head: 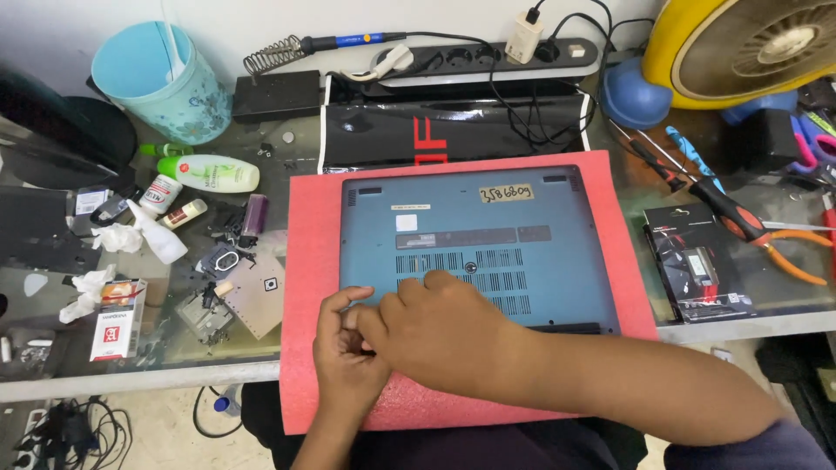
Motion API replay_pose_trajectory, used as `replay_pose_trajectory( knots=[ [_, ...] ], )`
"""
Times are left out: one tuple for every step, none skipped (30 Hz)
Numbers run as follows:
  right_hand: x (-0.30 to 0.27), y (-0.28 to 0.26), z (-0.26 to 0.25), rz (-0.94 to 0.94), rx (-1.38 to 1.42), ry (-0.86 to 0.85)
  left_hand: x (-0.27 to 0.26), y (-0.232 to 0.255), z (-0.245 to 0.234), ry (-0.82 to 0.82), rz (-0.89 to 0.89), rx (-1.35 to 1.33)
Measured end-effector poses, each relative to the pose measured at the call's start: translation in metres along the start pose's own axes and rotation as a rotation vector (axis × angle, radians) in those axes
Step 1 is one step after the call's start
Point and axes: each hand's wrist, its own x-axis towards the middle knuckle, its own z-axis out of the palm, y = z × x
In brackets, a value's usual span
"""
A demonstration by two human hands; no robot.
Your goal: The person uses a screwdriver to remove screws from the bottom panel of a laptop. They systematically unscrew fasteners from various locations on the device's base and place the removed screws on the workbench.
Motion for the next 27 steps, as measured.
replay_pose_trajectory(
  knots=[
    [-0.001, 0.000, -0.002, 0.001, -0.002, 0.001, -0.001, 0.002, -0.002, -0.001, 0.002, 0.000],
    [-0.002, 0.000, -0.004, -0.043, 0.074, -0.039, -0.001, 0.004, -0.003, -0.049, -0.028, -0.020],
    [-0.002, 0.001, -0.006, -0.089, 0.149, -0.076, -0.002, 0.006, -0.006, -0.094, -0.057, -0.038],
    [-0.004, 0.002, -0.007, -0.091, 0.148, -0.073, -0.001, 0.012, -0.008, -0.092, -0.053, -0.036],
    [-0.006, 0.003, -0.007, -0.111, 0.134, -0.106, -0.001, 0.018, -0.010, -0.132, -0.101, 0.059],
    [-0.007, 0.004, -0.008, -0.131, 0.121, -0.139, -0.002, 0.024, -0.013, -0.173, -0.150, 0.154],
    [-0.008, 0.005, -0.009, -0.140, 0.117, -0.134, -0.002, 0.023, -0.012, -0.163, -0.144, 0.155],
    [-0.009, 0.006, -0.010, -0.110, 0.147, -0.108, -0.002, 0.023, -0.011, -0.146, -0.125, 0.168],
    [-0.008, 0.007, -0.010, -0.090, 0.180, -0.079, -0.002, 0.022, -0.012, -0.118, -0.106, 0.184],
    [-0.008, 0.008, -0.009, -0.110, 0.178, -0.070, -0.001, 0.018, -0.011, -0.098, -0.099, 0.187],
    [-0.008, 0.008, -0.007, -0.054, 0.223, -0.015, 0.000, 0.015, -0.010, -0.098, -0.093, 0.182],
    [-0.008, 0.008, -0.006, 0.001, 0.270, 0.038, 0.001, 0.010, -0.011, -0.099, -0.086, 0.177],
    [-0.008, 0.008, -0.008, -0.020, 0.274, 0.046, 0.002, 0.014, -0.009, -0.077, -0.082, 0.182],
    [-0.008, 0.009, -0.010, 0.029, 0.397, 0.121, 0.003, 0.017, -0.008, -0.080, -0.115, 0.150],
    [-0.008, 0.009, -0.012, 0.078, 0.525, 0.191, 0.003, 0.020, -0.007, -0.082, -0.151, 0.117],
    [-0.009, 0.008, -0.007, 0.059, 0.533, 0.194, 0.005, 0.019, -0.006, -0.062, -0.150, 0.122],
    [-0.010, 0.005, -0.003, 0.143, 0.615, 0.272, 0.005, 0.018, -0.006, -0.072, -0.090, 0.098],
    [-0.012, 0.002, 0.002, 0.229, 0.698, 0.347, 0.005, 0.016, -0.005, -0.082, -0.028, 0.076],
    [-0.013, 0.002, 0.003, 0.216, 0.710, 0.344, 0.006, 0.016, -0.005, -0.066, -0.034, 0.081],
    [-0.014, 0.003, 0.004, 0.216, 0.716, 0.364, 0.006, 0.016, -0.004, -0.089, -0.041, 0.056],
    [-0.014, 0.002, 0.005, 0.220, 0.725, 0.383, 0.006, 0.017, -0.005, -0.114, -0.052, 0.033],
    [-0.018, 0.000, 0.009, 0.211, 0.741, 0.381, 0.005, 0.019, -0.007, -0.099, -0.060, 0.040],
    [-0.022, 0.000, 0.012, 0.243, 0.786, 0.348, 0.005, 0.021, -0.009, -0.156, -0.062, 0.059],
    [-0.025, 0.000, 0.016, 0.274, 0.831, 0.313, 0.005, 0.024, -0.010, -0.213, -0.064, 0.078],
    [-0.023, -0.001, 0.013, 0.269, 0.832, 0.316, 0.005, 0.024, -0.011, -0.210, -0.061, 0.081],
    [-0.021, 0.000, 0.011, 0.228, 0.893, 0.317, 0.005, 0.023, -0.011, -0.197, -0.036, 0.073],
    [-0.021, 0.000, 0.007, 0.193, 0.949, 0.314, 0.004, 0.023, -0.010, -0.192, -0.012, 0.060]
  ],
)
